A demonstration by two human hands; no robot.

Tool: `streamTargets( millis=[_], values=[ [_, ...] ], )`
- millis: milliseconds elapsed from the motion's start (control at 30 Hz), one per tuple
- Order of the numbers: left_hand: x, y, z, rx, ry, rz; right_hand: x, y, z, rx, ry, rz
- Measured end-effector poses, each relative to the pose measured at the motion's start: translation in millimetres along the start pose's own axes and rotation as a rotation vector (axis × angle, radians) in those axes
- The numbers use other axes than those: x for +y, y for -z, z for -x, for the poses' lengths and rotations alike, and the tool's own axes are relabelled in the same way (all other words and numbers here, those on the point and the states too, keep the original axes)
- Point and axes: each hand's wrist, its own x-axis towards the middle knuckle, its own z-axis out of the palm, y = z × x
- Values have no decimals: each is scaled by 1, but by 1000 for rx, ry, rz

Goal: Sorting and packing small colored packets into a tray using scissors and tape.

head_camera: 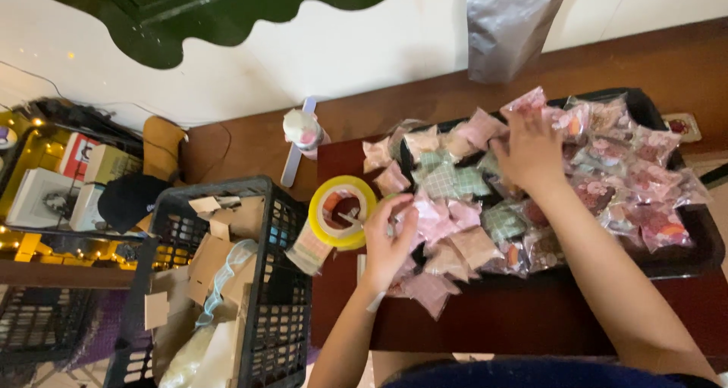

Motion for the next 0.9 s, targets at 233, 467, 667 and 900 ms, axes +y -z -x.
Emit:
streamTargets(
  millis=[233,467,667,900],
  values=[
    [9,-4,-1,-38,-17,46,-32,19,-22,-40,-68,-21],
    [1,-7,2,-41,15,80,-30,24,-23,56,8,-591],
    [-15,-5,-1,3,1,86,-37,92,-15,-199,-131,-947],
    [15,-14,-25,-7,-49,-51,-48,148,19,-364,-180,-882]
  ],
)
